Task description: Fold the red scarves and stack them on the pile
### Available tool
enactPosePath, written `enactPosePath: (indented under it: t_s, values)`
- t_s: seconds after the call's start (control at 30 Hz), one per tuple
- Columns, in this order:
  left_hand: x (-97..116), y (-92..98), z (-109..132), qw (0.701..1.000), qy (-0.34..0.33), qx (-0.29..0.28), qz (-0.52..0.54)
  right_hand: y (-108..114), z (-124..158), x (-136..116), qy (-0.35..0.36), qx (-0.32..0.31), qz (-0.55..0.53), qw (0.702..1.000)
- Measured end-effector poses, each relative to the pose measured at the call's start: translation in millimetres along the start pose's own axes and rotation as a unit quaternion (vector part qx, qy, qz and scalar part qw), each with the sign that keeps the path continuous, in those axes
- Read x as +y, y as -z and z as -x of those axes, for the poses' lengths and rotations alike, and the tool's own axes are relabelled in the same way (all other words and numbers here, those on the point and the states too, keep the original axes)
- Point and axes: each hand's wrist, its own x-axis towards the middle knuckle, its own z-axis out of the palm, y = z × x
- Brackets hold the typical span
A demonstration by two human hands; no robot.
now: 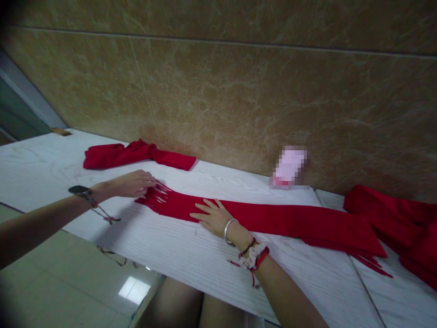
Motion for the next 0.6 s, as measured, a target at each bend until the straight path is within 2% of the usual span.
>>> enactPosePath:
  t_s: [0.07,0.13,0.2,0.3,0.37,0.43,0.53,0.6]
  values:
    - [-15.7,1.7,6.2,0.999,0.007,-0.030,-0.039,1.5,-0.2,-1.0,-0.001,-0.006,0.004,1.000]
    - [-19.1,6.5,4.7,0.998,0.014,-0.044,-0.042,3.0,-0.5,-2.0,-0.001,-0.006,0.006,1.000]
    - [-8.9,12.5,-4.2,0.999,0.017,-0.028,-0.009,3.8,-0.7,-2.6,0.001,-0.005,0.008,1.000]
    - [21.0,16.7,-20.3,0.999,-0.011,0.014,0.047,3.5,-0.7,-2.3,0.002,-0.009,0.015,1.000]
    - [36.8,10.5,-23.6,0.997,-0.040,0.016,0.066,2.0,-0.3,-1.3,0.004,-0.005,0.018,1.000]
    - [40.5,-4.0,-16.3,0.997,-0.032,-0.002,0.070,-0.2,0.2,-0.1,0.009,0.006,0.021,1.000]
    - [26.0,-28.7,8.8,0.997,0.059,-0.017,0.046,-2.8,0.6,1.3,0.018,0.017,0.020,0.999]
    - [14.9,-35.2,23.8,0.993,0.114,0.006,0.012,-3.1,0.4,1.5,0.017,0.014,0.017,1.000]
